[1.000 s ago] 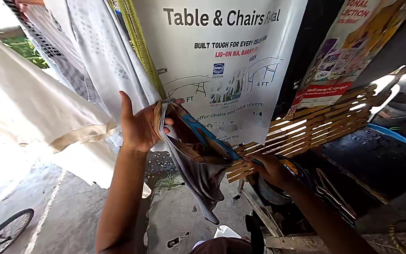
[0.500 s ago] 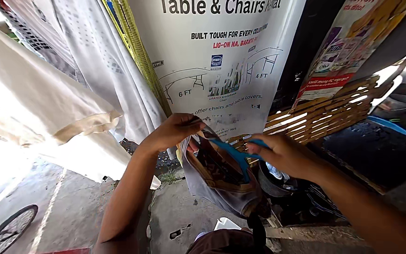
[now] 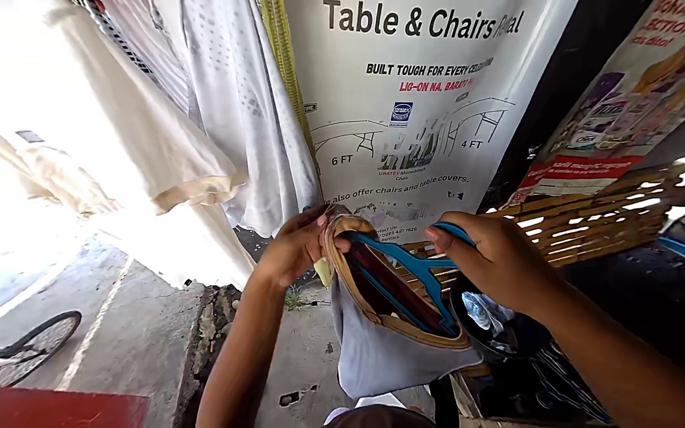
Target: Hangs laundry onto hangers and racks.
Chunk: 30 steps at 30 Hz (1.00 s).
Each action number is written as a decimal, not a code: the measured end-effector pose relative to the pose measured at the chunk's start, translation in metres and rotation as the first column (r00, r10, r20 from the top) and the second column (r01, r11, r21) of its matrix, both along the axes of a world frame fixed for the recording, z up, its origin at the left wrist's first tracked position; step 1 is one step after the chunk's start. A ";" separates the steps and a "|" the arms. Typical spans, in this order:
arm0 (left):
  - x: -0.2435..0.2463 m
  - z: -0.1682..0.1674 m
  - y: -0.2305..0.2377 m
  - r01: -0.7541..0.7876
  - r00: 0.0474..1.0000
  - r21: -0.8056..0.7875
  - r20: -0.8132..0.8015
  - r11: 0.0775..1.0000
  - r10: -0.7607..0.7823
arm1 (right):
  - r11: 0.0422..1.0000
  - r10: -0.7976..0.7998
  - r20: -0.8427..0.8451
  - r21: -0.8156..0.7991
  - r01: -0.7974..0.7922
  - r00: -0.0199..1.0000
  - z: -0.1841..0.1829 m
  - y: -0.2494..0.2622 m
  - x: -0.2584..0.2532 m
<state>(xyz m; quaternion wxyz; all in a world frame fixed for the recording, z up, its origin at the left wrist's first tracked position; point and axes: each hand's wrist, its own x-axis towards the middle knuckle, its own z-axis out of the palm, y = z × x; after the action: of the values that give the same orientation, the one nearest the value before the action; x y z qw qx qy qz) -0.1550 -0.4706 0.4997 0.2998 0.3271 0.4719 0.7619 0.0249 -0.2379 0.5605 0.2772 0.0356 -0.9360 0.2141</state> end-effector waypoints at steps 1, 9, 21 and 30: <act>0.011 -0.008 -0.002 0.062 0.994 0.161 0.084 0.985 -0.076 | 1.000 -0.001 -0.023 0.005 0.001 1.000 0.002 0.003 -0.001; 0.046 -0.048 0.005 -0.534 0.787 -0.105 -0.425 0.839 0.447 | 0.985 0.150 0.079 0.075 -0.156 0.986 0.011 -0.006 0.003; 0.047 -0.036 -0.003 -0.466 0.842 -0.206 -0.402 0.861 0.359 | 0.906 0.244 0.354 0.250 -0.343 0.903 0.013 -0.033 -0.024; 0.055 -0.005 -0.016 -0.828 0.275 -0.189 -0.957 0.527 0.089 | 0.902 0.329 0.254 0.200 -0.382 0.910 -0.003 -0.018 -0.029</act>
<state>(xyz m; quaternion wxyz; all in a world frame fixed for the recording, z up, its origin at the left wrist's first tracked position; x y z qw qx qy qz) -0.1003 -0.4865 0.4947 -0.1535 0.3584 0.8705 0.3005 -0.0046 -0.2560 0.5571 0.1242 0.2171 -0.9571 0.1465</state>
